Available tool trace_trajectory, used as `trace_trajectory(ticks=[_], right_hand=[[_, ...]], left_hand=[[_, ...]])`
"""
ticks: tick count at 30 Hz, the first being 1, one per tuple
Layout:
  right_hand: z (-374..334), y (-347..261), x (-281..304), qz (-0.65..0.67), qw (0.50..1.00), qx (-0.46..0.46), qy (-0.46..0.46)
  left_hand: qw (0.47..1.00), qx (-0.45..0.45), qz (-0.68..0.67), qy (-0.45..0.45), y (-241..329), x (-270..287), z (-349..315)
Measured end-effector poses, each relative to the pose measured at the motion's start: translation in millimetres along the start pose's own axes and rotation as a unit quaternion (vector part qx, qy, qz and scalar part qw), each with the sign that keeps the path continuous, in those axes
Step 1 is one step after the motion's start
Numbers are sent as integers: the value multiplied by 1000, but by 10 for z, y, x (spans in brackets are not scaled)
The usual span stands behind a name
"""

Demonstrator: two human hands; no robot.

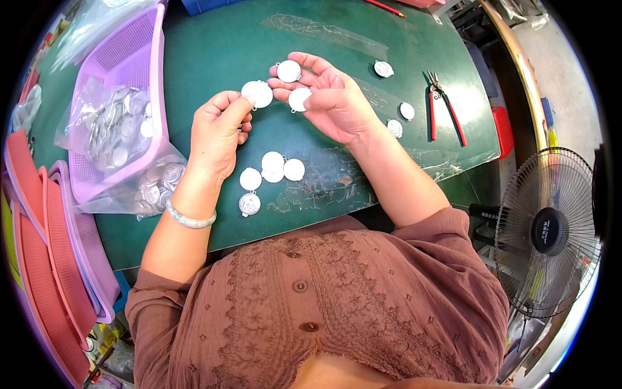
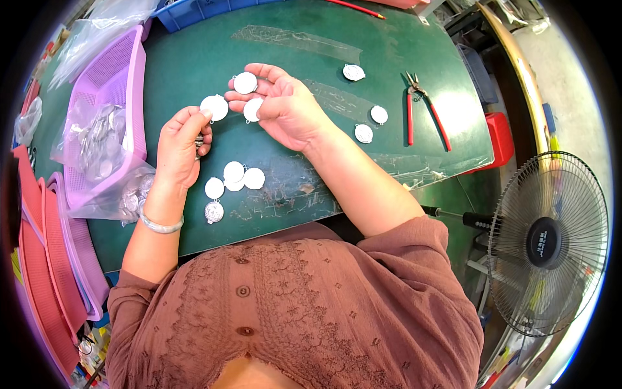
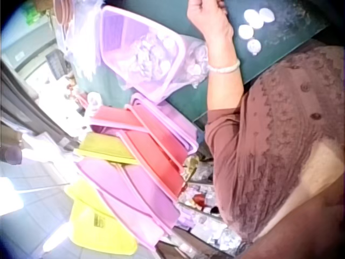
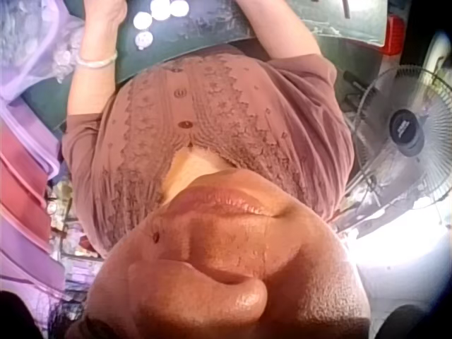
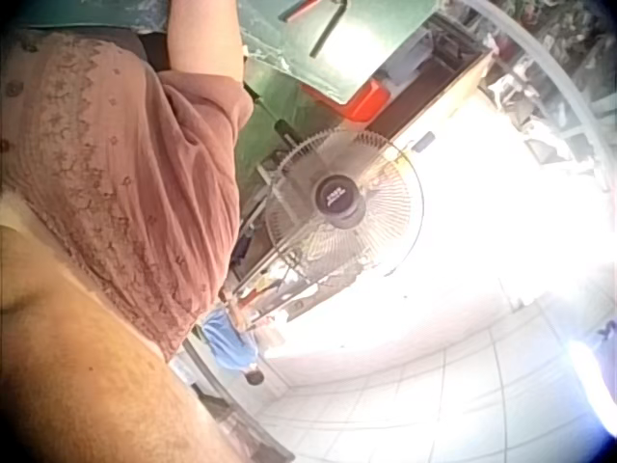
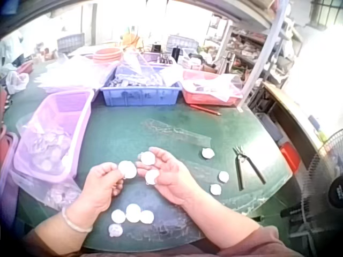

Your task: The person assembles small round white components by hand, then uses red-handled pliers to crimp metal loops onto them. The person handles the components one at a time, places finished units on the table, and repeats the process.

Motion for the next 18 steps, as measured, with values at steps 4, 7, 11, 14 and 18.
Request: trace_trajectory(ticks=[4,7,11,14,18], right_hand=[[-27,-7,-74,-21,999,18,-17],[-24,-9,-92,-30,999,29,-28],[-24,-34,-94,-44,998,43,-33],[-15,-48,-81,-38,998,46,-30],[-10,-61,-70,-37,998,44,-24]], left_hand=[[1000,3,-4,2,-6,2,-4],[1000,3,-9,3,-5,6,-7],[1000,2,-10,5,-7,-1,-9],[1000,1,-11,1,-8,-1,-2],[1000,1,-12,0,-4,-12,-2]])
Point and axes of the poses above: each hand's wrist, its own z-axis towards the middle knuckle, its own x-axis out of the back of the hand, y = z × x, the point moved 9 cm from there along z, towards the middle knuckle, and after that the axes turned 1 degree about -y, right-handed, at the moved point
